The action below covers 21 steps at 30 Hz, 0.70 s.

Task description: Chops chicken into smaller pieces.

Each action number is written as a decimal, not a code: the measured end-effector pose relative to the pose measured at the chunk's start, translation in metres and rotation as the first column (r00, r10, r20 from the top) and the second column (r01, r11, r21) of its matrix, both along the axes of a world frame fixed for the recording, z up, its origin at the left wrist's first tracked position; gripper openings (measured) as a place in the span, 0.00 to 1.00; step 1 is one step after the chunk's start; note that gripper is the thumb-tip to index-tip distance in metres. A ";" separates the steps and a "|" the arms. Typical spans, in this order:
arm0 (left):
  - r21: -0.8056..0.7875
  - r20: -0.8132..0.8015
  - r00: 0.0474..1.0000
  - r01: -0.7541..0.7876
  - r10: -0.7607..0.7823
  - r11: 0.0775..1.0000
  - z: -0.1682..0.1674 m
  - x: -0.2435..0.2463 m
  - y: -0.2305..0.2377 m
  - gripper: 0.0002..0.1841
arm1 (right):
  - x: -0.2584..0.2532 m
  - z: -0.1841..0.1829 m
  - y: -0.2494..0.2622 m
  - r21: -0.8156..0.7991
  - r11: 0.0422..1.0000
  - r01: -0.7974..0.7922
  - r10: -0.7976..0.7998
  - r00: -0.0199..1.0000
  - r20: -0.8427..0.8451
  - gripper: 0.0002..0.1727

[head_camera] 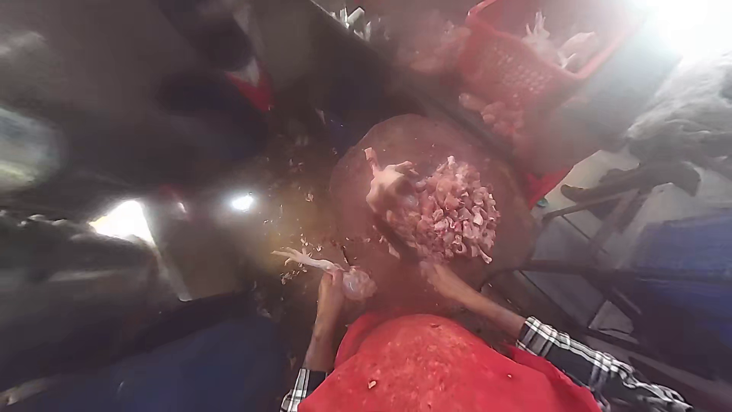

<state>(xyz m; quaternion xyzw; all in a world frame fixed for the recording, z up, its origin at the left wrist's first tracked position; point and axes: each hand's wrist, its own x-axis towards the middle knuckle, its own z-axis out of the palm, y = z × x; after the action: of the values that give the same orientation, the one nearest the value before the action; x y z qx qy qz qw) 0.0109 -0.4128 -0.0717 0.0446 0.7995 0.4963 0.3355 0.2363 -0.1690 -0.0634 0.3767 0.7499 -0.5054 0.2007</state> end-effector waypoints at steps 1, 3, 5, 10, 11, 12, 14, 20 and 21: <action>0.041 -0.001 1.000 -0.010 0.010 0.999 0.008 -0.004 0.004 0.21 | -0.009 0.011 0.008 0.029 0.999 0.024 -0.023 0.999 -0.022 0.39; 0.094 -0.010 0.999 0.045 -0.044 0.995 0.012 -0.005 0.019 0.22 | -0.032 0.046 0.016 0.088 0.995 0.044 -0.031 0.989 -0.147 0.39; 0.061 0.002 0.989 0.147 -0.148 0.987 -0.004 -0.003 0.038 0.21 | -0.056 0.092 0.014 0.098 0.992 0.074 -0.031 0.923 -0.385 0.39; -0.041 0.037 0.997 0.071 -0.070 0.997 -0.043 0.015 0.056 0.22 | -0.073 0.122 -0.029 0.069 0.991 0.117 -0.021 0.638 -0.770 0.48; -0.025 0.032 0.998 0.048 -0.047 0.999 -0.044 0.019 0.054 0.22 | -0.062 0.093 -0.038 0.140 0.987 0.080 0.043 0.705 -0.708 0.47; -0.006 0.030 0.999 0.034 -0.034 0.999 -0.042 0.022 0.052 0.23 | -0.049 0.059 -0.042 0.192 0.981 -0.005 0.109 0.837 -0.537 0.43; 0.003 0.048 0.999 0.025 -0.025 1.000 -0.033 0.029 0.049 0.23 | -0.034 0.002 -0.042 0.085 0.989 -0.117 0.130 0.978 -0.164 0.39; -0.079 0.038 0.997 -0.061 0.064 0.995 -0.011 0.021 0.012 0.22 | -0.053 0.055 -0.026 0.032 0.999 -0.016 0.022 0.982 -0.186 0.36; -0.062 0.016 0.994 -0.105 0.106 0.993 -0.012 0.015 0.002 0.23 | -0.057 0.078 -0.023 0.065 0.998 -0.019 0.036 0.960 -0.277 0.36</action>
<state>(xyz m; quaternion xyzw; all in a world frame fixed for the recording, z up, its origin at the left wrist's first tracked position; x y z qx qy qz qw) 0.0258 -0.4109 -0.0836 -0.0126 0.8122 0.4890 0.3179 0.1792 -0.1922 0.0149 0.2975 0.7910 -0.5272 0.0890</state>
